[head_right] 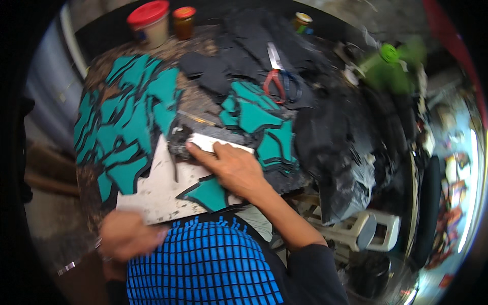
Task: The person repeatedly hammers green rubber pieces on a white board using a hammer. They pick up pieces from a pile, place them on the board, and strike them multiple times before moving them aside.
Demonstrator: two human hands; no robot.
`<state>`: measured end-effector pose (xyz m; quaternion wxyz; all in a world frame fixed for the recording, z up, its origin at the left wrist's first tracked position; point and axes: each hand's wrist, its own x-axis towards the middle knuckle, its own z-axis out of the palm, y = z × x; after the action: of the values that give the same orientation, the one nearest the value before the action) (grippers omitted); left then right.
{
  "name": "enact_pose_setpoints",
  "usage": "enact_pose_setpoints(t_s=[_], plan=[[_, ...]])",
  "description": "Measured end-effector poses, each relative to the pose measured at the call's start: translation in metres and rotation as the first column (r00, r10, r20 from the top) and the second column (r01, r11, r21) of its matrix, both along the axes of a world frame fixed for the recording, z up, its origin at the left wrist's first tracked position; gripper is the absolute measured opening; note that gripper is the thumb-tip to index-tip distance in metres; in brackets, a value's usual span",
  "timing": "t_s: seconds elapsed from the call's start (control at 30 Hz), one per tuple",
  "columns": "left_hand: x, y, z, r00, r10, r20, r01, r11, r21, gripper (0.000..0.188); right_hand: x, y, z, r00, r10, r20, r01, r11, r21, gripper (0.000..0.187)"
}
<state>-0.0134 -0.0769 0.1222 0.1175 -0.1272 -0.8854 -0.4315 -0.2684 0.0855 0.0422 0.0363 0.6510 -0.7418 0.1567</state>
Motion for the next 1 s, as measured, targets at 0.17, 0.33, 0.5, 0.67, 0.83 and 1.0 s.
enact_pose_setpoints(t_s=[0.17,0.33,0.5,0.67,0.83,1.0], plan=[[0.016,-0.051,0.083,0.902,-0.412,0.128,0.43,0.886,-0.173,0.034,-0.004,0.011,-0.008,0.985,0.174,0.023,-0.169,0.976,-0.135,0.058],[-0.003,-0.063,0.087,0.934,-0.31,0.176,0.346,0.905,-0.247,0.033,0.003,0.041,-0.004,0.918,0.331,0.217,-0.35,0.935,0.051,0.065],[-0.015,-0.064,0.086,0.96,-0.212,0.183,0.253,0.937,-0.24,0.032,0.015,0.049,-0.001,0.921,0.177,0.348,-0.236,0.962,0.135,0.053],[-0.014,-0.067,0.082,0.973,-0.143,0.18,0.182,0.957,-0.225,0.031,-0.023,0.036,0.011,0.855,0.093,0.511,-0.058,0.995,-0.084,0.02],[-0.019,-0.069,0.081,0.981,-0.09,0.17,0.126,0.968,-0.215,0.03,-0.109,0.009,0.004,0.931,-0.19,0.312,0.22,0.974,-0.062,0.026],[-0.02,-0.071,0.077,0.984,-0.045,0.171,0.079,0.976,-0.201,0.029,-0.119,-0.001,-0.022,0.928,-0.352,0.123,0.364,0.927,-0.095,0.049]])
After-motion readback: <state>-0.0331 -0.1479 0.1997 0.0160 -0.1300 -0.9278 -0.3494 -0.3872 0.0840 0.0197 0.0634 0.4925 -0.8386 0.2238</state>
